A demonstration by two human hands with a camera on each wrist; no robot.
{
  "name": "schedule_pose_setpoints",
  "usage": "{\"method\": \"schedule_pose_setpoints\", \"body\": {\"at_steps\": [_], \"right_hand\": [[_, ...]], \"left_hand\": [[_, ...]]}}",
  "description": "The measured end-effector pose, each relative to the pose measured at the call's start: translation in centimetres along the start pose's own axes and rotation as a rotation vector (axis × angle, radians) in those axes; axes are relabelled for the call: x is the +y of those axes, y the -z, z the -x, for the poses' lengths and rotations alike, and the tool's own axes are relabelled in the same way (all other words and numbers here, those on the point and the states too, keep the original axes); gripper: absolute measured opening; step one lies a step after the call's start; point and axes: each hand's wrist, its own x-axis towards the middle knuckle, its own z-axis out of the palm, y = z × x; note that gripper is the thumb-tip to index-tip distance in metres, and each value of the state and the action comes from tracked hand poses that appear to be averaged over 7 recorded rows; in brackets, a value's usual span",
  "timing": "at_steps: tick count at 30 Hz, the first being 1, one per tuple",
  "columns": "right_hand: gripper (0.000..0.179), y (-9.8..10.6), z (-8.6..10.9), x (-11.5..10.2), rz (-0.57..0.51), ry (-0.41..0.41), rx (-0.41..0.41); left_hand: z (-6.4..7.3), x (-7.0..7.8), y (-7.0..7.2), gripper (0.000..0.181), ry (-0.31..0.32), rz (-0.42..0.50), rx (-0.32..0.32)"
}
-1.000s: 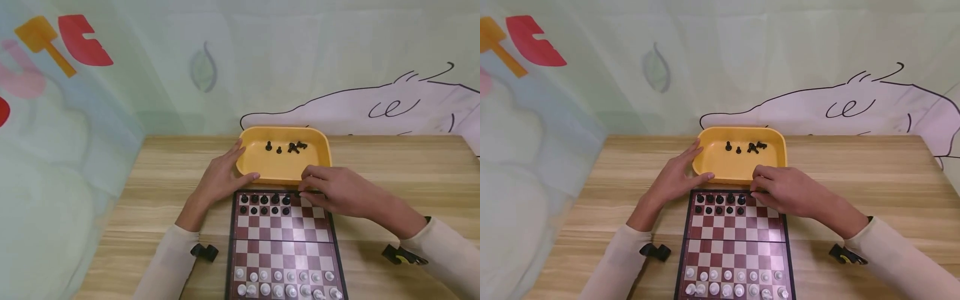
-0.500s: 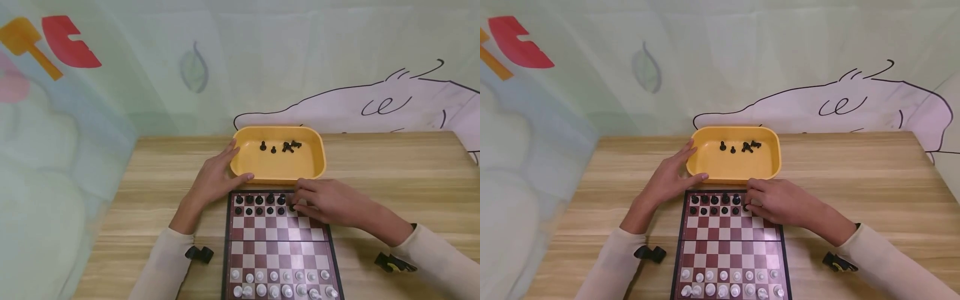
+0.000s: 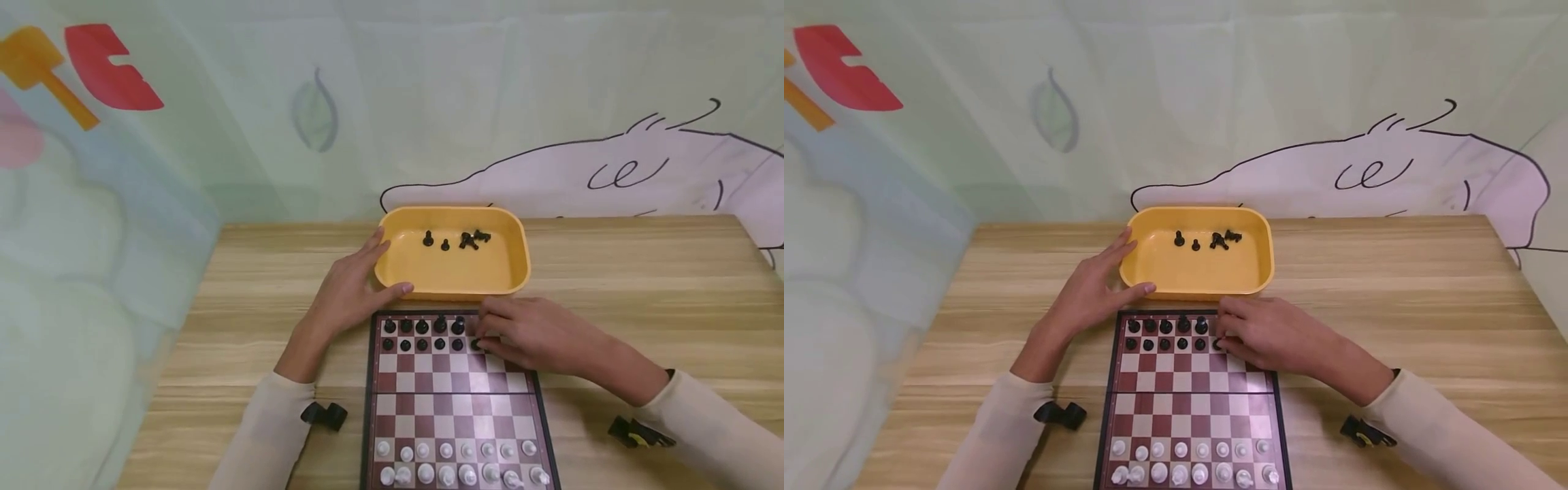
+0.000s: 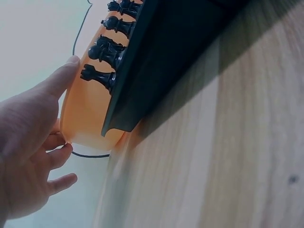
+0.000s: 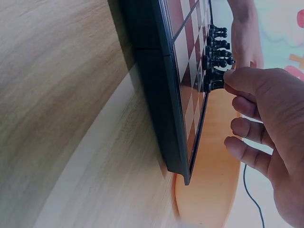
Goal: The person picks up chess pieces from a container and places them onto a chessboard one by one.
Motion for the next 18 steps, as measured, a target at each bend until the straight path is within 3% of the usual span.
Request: {"method": "schedule_pose_setpoints", "body": {"at_steps": [18], "right_hand": [[0.018,-0.45,-0.2,0.14,0.0,0.01,0.012]], "left_hand": [[0.11,0.26,0.01,0.095,0.009,-0.021,-0.002]]}}
